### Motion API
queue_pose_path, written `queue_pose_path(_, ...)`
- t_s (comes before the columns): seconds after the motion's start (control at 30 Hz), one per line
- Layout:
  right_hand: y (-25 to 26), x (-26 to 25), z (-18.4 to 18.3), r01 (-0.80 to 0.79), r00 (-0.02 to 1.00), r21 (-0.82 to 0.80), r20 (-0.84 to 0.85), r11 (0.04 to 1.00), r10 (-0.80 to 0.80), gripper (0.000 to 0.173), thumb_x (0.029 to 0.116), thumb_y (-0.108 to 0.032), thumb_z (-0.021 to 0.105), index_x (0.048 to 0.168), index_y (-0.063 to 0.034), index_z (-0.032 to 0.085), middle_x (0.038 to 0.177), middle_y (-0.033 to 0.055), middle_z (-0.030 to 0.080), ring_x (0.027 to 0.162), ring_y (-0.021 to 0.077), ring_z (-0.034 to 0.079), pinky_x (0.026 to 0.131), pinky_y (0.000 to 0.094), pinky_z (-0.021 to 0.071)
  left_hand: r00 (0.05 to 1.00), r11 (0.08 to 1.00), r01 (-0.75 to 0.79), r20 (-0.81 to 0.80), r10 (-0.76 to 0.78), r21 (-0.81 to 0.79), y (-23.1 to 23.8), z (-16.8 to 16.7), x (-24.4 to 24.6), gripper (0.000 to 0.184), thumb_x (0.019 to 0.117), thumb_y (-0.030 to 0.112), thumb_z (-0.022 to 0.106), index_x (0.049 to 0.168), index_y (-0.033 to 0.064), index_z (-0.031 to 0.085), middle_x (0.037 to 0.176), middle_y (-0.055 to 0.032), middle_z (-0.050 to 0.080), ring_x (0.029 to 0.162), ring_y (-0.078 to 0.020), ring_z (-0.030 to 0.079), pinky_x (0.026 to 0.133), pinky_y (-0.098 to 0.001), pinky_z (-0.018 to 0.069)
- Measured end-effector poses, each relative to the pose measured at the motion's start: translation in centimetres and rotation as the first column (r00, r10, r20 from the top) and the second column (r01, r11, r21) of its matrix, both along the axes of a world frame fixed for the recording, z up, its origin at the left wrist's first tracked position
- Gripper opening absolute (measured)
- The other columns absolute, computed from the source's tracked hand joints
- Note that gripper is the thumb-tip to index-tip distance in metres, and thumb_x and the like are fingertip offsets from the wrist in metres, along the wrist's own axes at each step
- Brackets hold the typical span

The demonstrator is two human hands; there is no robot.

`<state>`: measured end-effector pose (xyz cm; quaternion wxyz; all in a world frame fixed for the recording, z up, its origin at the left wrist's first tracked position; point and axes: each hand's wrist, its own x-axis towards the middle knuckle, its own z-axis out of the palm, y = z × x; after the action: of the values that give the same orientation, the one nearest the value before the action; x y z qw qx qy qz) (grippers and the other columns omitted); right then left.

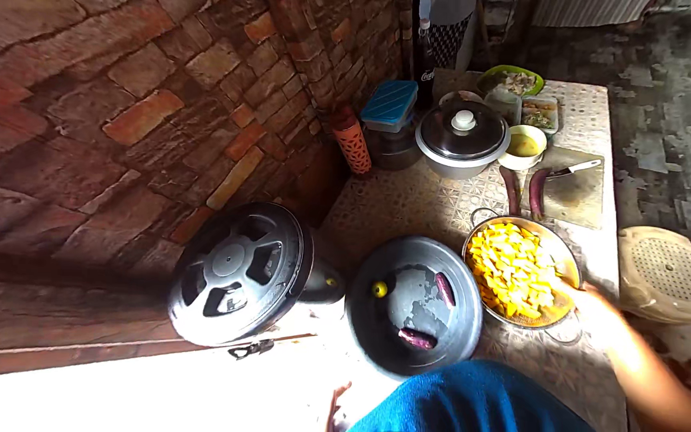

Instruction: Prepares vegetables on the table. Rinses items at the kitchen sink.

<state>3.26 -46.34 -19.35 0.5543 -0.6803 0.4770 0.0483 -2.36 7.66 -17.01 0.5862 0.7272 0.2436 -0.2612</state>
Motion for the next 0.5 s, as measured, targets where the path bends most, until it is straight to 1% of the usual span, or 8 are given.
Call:
queue_pose_path(0.03, 0.7, 0.1, -0.3, 0.052, 0.999, -0.039, -0.007, 0.998, -0.052, 0.047, 0.1060, -0.029, 0.058, 0.142, 0.0004, 0.052, 0.134, 0.0219, 0.060, 0.119, 0.0290, 0.061, 0.100, 0.0505, 0.0492, 0.996, 0.996, 0.087, 0.015, -0.087, 0.002, -0.2, -1.2, 0.6, 0.061, 0.1118, 0.037, 0.016, 0.135, 0.0009, 0.060, 0.111, -0.0056, 0.071, 0.081, -0.0025, 0.062, 0.077, -0.0228, 0.0515)
queue_pose_path(0.1, 1.4, 0.5, -0.6, 0.067, 0.997, -0.144, -0.040, 0.987, -0.073, 0.048, 0.1077, -0.032, 0.054, 0.138, 0.0057, 0.055, 0.137, 0.0264, 0.059, 0.130, 0.0345, 0.055, 0.109, 0.0552, 0.0411, 0.980, 0.979, 0.197, 0.030, -0.199, 0.051, -1.6, -2.1, 2.4, 0.059, 0.1117, 0.039, 0.025, 0.132, -0.0016, 0.063, 0.122, -0.0137, 0.071, 0.103, -0.0130, 0.068, 0.095, -0.0353, 0.0528)
queue_pose_path(0.2, 1.9, 0.7, -0.2, 0.070, 0.995, -0.177, -0.063, 0.982, -0.082, 0.048, 0.1092, -0.034, 0.051, 0.135, 0.0059, 0.057, 0.137, 0.0275, 0.058, 0.130, 0.0365, 0.054, 0.109, 0.0571, 0.0400, 0.963, 0.959, 0.260, -0.106, -0.249, 0.108, -4.6, -0.8, 5.1, 0.063, 0.1093, 0.050, 0.038, 0.115, -0.0055, 0.067, 0.093, -0.0162, 0.068, 0.085, -0.0212, 0.065, 0.083, -0.0438, 0.0540)
queue_pose_path(0.27, 2.4, 0.5, -0.2, 0.103, 0.993, -0.177, -0.036, 0.979, -0.111, 0.046, 0.1095, -0.033, 0.050, 0.134, 0.0050, 0.058, 0.135, 0.0265, 0.059, 0.127, 0.0345, 0.056, 0.107, 0.0551, 0.0413, 0.965, 0.972, 0.219, -0.168, -0.203, 0.082, -6.4, -0.6, 5.8, 0.064, 0.1067, 0.053, 0.045, 0.109, -0.0071, 0.066, 0.088, -0.0160, 0.068, 0.082, -0.0227, 0.066, 0.079, -0.0434, 0.0552)
queue_pose_path(0.33, 3.1, 0.3, 0.0, 0.130, 0.991, -0.172, -0.020, 0.977, -0.135, 0.046, 0.1096, -0.033, 0.050, 0.133, 0.0054, 0.058, 0.135, 0.0272, 0.059, 0.127, 0.0350, 0.056, 0.105, 0.0561, 0.0421, 0.984, 0.992, 0.092, -0.144, -0.103, -0.081, -7.4, -1.4, 5.9, 0.053, 0.1057, 0.040, 0.056, 0.127, -0.0079, 0.060, 0.112, -0.0196, 0.072, 0.104, -0.0245, 0.072, 0.095, -0.0429, 0.0582)
queue_pose_path(0.37, 3.5, 0.3, 0.1, 0.143, 0.989, -0.166, -0.020, 0.976, -0.148, 0.046, 0.1097, -0.033, 0.050, 0.135, 0.0046, 0.057, 0.135, 0.0269, 0.059, 0.127, 0.0353, 0.056, 0.104, 0.0571, 0.0432, 0.993, 0.987, 0.015, -0.111, -0.033, -0.163, -7.9, -1.8, 5.8, 0.043, 0.1058, 0.028, 0.058, 0.130, -0.0069, 0.057, 0.113, -0.0184, 0.072, 0.104, -0.0223, 0.072, 0.094, -0.0401, 0.0588)
queue_pose_path(0.43, 4.2, 0.2, 0.5, 0.167, 0.985, -0.148, -0.011, 0.975, -0.170, 0.044, 0.1103, -0.032, 0.048, 0.137, 0.0023, 0.055, 0.134, 0.0258, 0.058, 0.121, 0.0350, 0.058, 0.097, 0.0575, 0.0470, 0.993, 0.978, -0.087, -0.099, 0.069, -0.191, -8.8, -1.2, 5.5, 0.024, 0.1039, 0.010, 0.058, 0.120, -0.0068, 0.059, 0.099, -0.0145, 0.071, 0.088, -0.0174, 0.070, 0.082, -0.0352, 0.0590)
queue_pose_path(0.5, 4.7, 0.3, 0.6, 0.210, 0.978, -0.111, 0.010, 0.971, -0.211, 0.043, 0.1108, -0.032, 0.046, 0.139, 0.0005, 0.053, 0.133, 0.0250, 0.058, 0.118, 0.0349, 0.059, 0.092, 0.0570, 0.0485, 0.989, 0.985, -0.097, -0.128, 0.078, -0.146, -8.7, -0.9, 5.1, 0.017, 0.1029, 0.006, 0.057, 0.114, -0.0073, 0.061, 0.090, -0.0128, 0.069, 0.079, -0.0158, 0.067, 0.076, -0.0339, 0.0574)
